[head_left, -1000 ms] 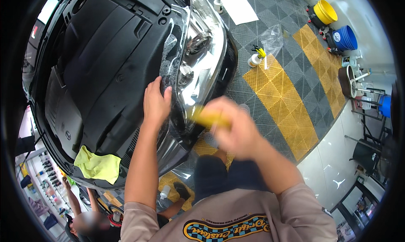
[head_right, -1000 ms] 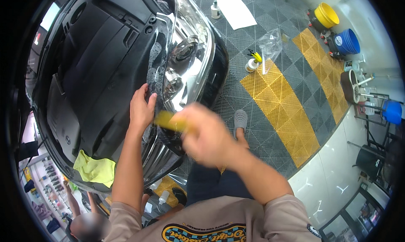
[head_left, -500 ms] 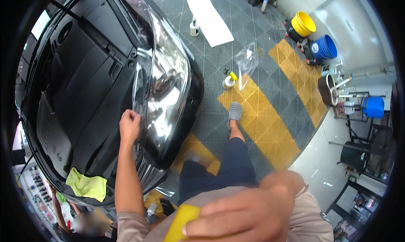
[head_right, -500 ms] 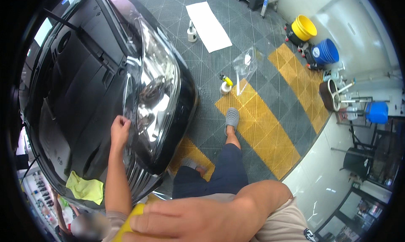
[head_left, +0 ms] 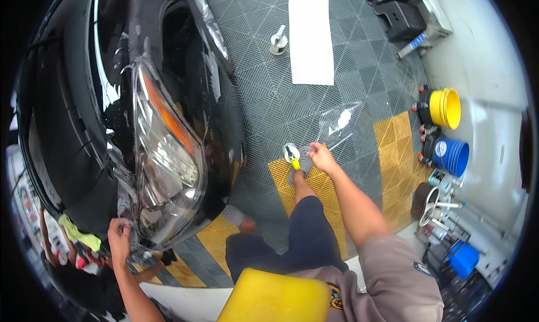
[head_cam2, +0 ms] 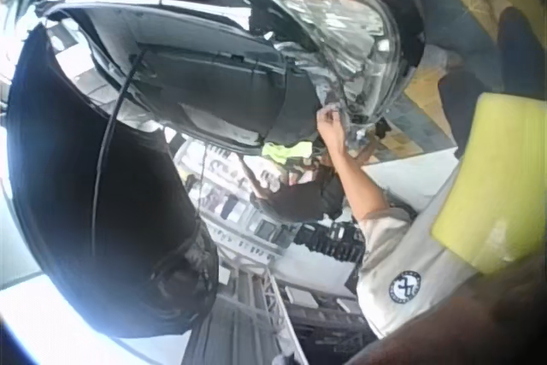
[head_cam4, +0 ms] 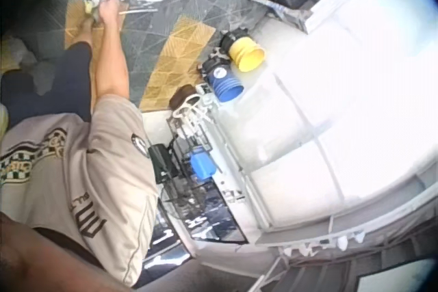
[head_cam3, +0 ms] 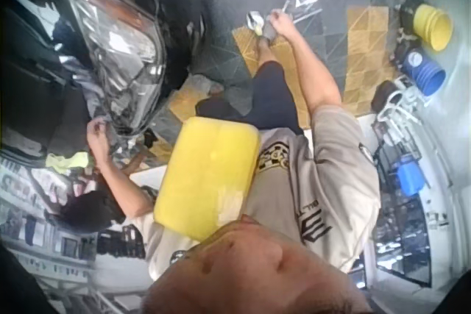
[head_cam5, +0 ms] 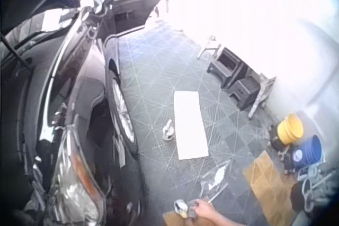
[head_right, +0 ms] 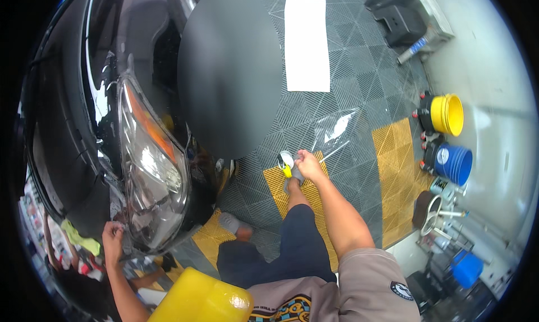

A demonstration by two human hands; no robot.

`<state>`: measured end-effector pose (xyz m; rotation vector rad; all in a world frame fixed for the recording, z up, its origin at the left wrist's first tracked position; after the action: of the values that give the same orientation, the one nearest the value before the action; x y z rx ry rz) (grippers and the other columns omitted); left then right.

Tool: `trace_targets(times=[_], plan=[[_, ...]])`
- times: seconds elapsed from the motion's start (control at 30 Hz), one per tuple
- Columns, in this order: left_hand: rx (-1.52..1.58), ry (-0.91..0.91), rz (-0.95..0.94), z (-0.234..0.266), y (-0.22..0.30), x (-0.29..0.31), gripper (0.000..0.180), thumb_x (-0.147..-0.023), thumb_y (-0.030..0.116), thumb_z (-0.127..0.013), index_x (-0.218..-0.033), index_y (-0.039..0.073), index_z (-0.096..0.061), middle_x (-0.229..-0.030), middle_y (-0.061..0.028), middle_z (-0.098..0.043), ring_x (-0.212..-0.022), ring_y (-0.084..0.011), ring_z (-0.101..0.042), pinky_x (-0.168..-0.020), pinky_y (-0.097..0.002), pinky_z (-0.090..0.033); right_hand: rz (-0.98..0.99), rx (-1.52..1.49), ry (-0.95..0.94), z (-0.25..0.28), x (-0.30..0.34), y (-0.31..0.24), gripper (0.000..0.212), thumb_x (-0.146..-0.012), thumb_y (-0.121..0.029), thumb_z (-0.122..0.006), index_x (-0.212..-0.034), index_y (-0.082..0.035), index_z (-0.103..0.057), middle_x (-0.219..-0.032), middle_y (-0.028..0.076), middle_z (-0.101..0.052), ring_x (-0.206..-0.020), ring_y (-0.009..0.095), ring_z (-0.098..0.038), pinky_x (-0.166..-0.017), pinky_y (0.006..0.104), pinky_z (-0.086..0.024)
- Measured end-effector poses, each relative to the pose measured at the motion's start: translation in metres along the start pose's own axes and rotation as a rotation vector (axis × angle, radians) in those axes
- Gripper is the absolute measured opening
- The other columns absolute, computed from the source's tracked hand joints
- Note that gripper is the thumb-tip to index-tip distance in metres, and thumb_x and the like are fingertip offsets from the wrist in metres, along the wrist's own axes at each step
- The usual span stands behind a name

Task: The person applies a transparent protective film to a car headlight. They smooth the film with a squeegee, spray liquid to aid adhesion, trim excess film with a knife, and wipe the surface with a cloth.

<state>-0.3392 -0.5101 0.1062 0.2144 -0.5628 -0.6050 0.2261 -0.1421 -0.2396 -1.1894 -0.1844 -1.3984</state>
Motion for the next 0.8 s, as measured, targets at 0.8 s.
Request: trace_targets(times=[0.8], plan=[[0.658, -0.349, 0.520, -0.418, 0.351, 0.083, 0.028, -0.097, 0.027, -0.062, -0.113, 0.004, -0.066, -0.108, -0.0197, -0.067, -0.098, -0.0372, -0.064, -0.084, -0.0413, -0.051, 0.743, 1.296, -0.129, 0.073, -0.457, -0.246, 0.030, -0.087, -0.009, -0.054, -0.117, -0.008, -0.063, -0.119, 0.014, -0.066, -0.115, 0.028, -0.062, -0.114, 0.0526, -0.032]])
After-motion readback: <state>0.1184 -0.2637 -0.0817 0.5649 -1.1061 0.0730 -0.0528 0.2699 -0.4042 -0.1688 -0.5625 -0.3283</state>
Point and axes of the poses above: each hand's wrist, its own x-axis away from the middle knuckle, its own z-axis out of the back of the hand, y = z × x, the point moved 10 cm from there along -x, towards the middle knuckle
